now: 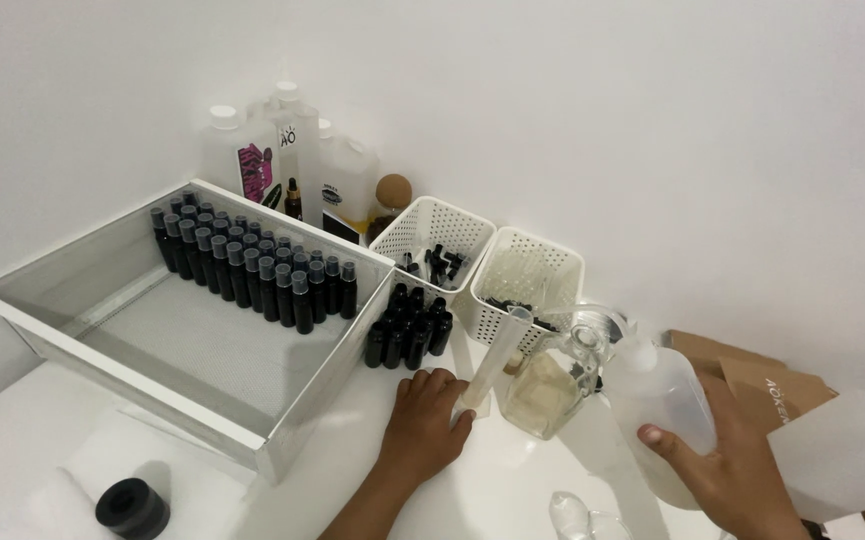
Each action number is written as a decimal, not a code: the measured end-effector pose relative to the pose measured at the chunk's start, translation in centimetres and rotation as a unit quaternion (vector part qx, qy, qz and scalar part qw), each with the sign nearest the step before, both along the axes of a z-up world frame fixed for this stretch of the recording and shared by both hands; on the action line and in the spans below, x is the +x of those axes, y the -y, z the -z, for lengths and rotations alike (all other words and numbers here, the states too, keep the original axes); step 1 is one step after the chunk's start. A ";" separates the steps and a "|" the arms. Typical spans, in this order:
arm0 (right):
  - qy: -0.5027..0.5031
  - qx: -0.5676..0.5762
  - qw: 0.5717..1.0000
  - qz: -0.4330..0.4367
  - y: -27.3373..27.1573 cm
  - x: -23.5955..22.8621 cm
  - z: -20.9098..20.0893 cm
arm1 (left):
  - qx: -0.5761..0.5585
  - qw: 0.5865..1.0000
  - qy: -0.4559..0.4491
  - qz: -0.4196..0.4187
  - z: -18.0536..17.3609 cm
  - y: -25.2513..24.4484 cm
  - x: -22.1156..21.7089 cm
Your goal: Assembling small perfume bottles by attaching spray nozzles to the bottle bodies.
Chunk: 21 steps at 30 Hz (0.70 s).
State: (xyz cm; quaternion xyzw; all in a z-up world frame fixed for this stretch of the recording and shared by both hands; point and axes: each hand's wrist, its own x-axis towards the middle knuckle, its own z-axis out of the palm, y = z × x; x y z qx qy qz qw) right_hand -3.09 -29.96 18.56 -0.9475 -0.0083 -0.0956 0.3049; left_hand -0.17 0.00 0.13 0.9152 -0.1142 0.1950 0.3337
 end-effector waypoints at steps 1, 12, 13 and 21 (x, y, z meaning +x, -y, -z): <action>0.004 -0.007 1.000 -0.003 0.1 0.1 0.1 | -0.003 1.000 -0.003 -0.001 0.0 0.0 0.0; -0.001 -0.016 1.000 0.009 0.2 0.4 0.5 | -0.001 1.000 0.008 -0.008 0.4 0.1 0.2; -0.005 -0.011 1.000 0.007 0.0 0.4 0.3 | 0.005 1.000 0.022 -0.010 0.5 0.1 0.3; 0.007 -0.024 1.000 -0.004 0.2 0.6 0.6 | -0.006 1.000 -0.011 -0.003 -0.4 0.0 -0.1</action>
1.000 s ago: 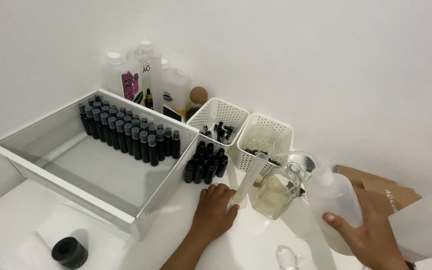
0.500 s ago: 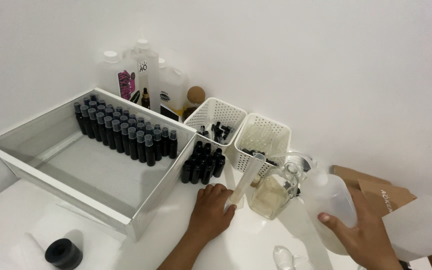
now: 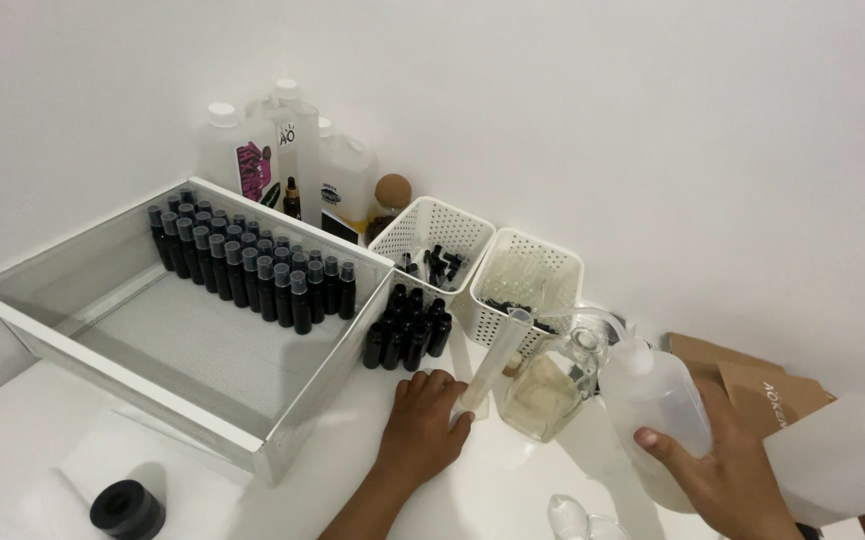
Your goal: Assembling small perfume bottles by attaching spray nozzles to the bottle bodies.
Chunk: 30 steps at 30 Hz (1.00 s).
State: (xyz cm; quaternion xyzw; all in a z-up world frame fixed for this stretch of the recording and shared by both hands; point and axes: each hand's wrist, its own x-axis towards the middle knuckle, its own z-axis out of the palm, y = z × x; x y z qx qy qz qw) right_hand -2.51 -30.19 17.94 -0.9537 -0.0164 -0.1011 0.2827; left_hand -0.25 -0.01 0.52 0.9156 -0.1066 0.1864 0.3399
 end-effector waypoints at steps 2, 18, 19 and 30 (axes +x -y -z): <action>0.013 0.004 1.000 -0.013 0.0 0.2 0.1 | 0.001 1.000 0.002 0.001 0.2 -0.1 0.1; 0.036 0.005 0.999 -0.040 -0.2 0.0 0.0 | -0.003 1.000 0.030 0.000 0.5 0.0 0.1; 0.030 -0.002 0.999 -0.034 -0.2 0.0 0.0 | -0.008 0.999 0.051 0.001 0.7 0.0 0.1; -0.007 -0.006 1.000 -0.017 -0.7 0.4 0.4 | 0.005 1.000 0.015 -0.001 0.4 0.0 0.2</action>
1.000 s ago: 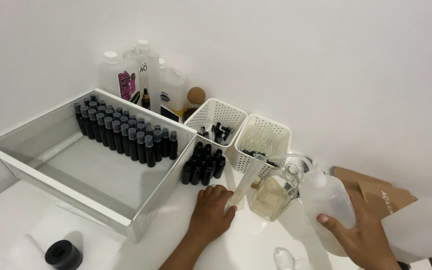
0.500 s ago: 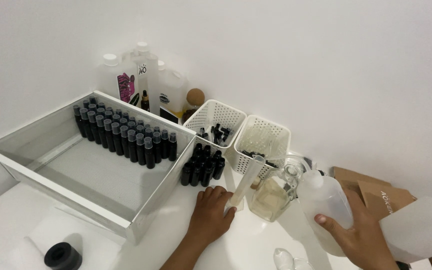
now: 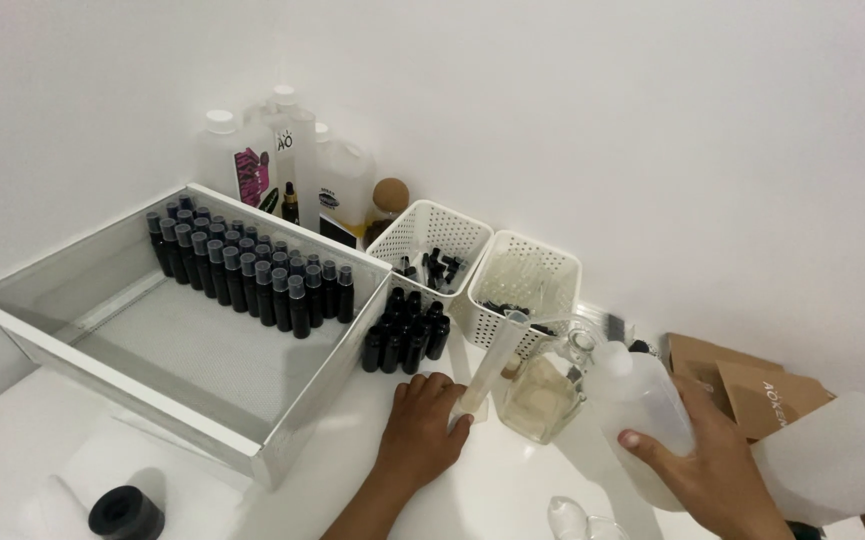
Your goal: Assembling small perfume bottles by attaching spray nozzles to the bottle bodies.
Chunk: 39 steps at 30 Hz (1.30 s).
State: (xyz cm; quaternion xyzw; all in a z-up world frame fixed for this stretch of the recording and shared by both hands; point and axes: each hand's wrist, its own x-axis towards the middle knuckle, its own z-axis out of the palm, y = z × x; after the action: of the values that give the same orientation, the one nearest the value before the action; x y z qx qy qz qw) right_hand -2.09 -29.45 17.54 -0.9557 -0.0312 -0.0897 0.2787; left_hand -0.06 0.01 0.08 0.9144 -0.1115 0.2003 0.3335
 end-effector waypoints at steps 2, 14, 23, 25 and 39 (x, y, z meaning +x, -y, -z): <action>-0.048 -0.002 0.998 0.039 -0.5 -0.1 -0.2 | -0.003 1.000 0.002 0.002 0.0 0.0 -0.1; -0.021 0.267 0.962 0.058 0.5 1.8 3.6 | -0.033 0.999 -0.012 -0.009 -0.1 -0.2 0.0; -0.061 0.452 0.889 0.035 -1.6 2.9 4.8 | -0.047 0.999 0.010 -0.014 0.3 -0.2 0.3; -0.094 0.393 0.914 0.041 -2.2 2.3 3.1 | -0.062 0.998 0.003 -0.011 0.2 -0.2 0.3; -0.394 0.332 0.845 0.146 20.7 8.0 21.7 | -0.250 0.967 0.044 -0.009 -2.7 -0.7 -1.0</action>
State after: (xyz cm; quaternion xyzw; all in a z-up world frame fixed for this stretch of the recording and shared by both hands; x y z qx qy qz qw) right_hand 5.95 -50.18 -4.12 -0.7547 0.2528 0.2499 0.5514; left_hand -1.03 0.70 2.75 0.7931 -0.0643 0.2649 0.5446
